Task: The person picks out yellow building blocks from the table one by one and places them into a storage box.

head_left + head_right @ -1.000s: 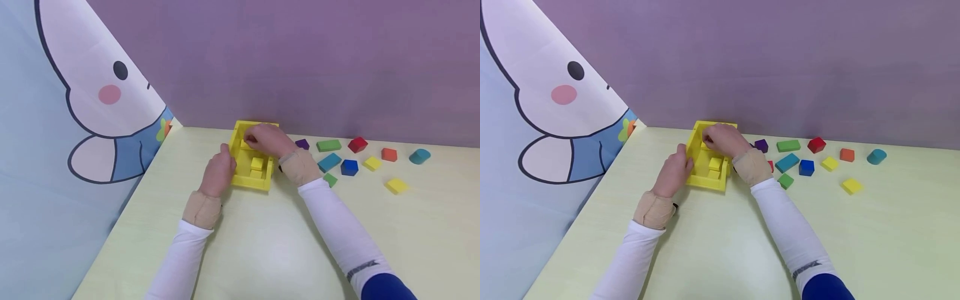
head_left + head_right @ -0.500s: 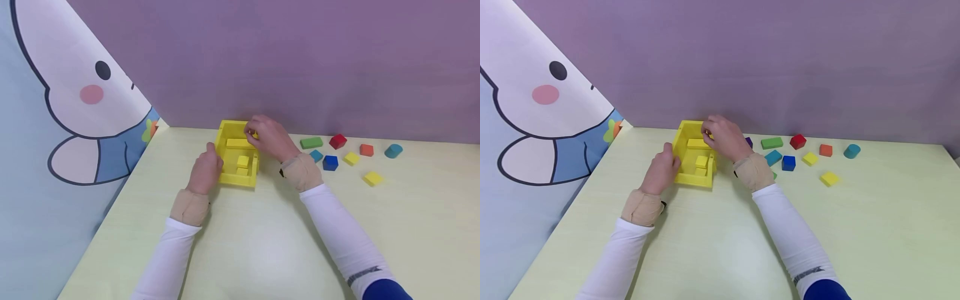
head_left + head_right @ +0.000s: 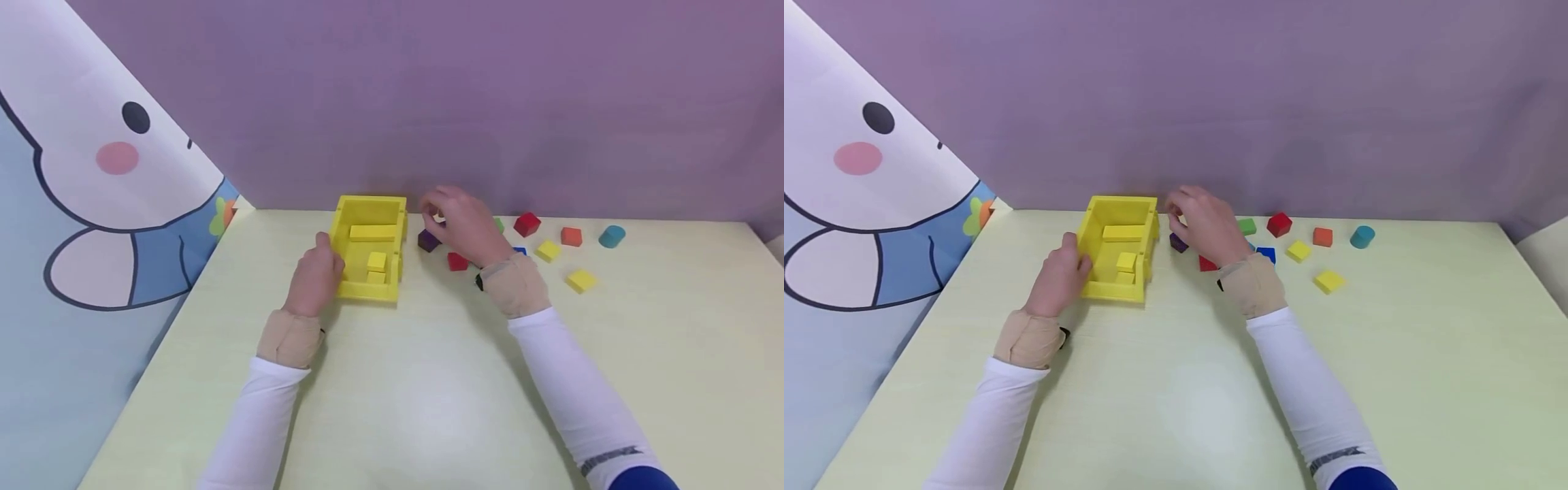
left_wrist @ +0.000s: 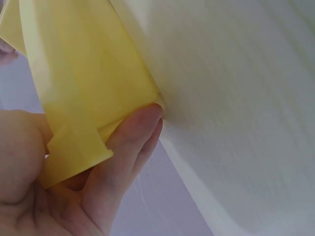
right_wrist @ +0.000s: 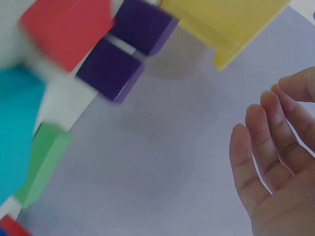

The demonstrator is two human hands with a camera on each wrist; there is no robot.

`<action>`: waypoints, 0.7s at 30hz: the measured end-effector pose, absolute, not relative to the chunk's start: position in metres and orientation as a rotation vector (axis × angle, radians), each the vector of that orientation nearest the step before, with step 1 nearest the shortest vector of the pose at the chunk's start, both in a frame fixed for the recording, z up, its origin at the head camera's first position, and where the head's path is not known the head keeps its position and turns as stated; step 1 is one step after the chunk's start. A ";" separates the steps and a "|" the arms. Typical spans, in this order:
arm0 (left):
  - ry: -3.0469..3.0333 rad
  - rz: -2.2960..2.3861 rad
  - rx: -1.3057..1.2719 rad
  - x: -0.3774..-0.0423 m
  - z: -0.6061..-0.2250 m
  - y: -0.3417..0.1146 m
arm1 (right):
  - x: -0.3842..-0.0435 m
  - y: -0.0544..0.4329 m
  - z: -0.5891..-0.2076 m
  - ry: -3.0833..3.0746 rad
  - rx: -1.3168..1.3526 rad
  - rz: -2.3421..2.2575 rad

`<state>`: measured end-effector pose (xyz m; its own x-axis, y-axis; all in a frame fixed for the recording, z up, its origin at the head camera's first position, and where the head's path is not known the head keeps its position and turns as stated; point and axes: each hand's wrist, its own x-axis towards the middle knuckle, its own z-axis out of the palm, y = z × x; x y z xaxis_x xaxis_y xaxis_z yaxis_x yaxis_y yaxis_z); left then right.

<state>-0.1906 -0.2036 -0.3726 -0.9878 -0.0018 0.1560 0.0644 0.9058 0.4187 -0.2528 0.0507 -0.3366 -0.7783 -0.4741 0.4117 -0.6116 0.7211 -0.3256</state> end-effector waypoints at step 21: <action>-2.902 -0.668 -0.055 -0.189 -0.372 -0.215 | -0.249 0.110 -0.338 -2.791 0.667 0.672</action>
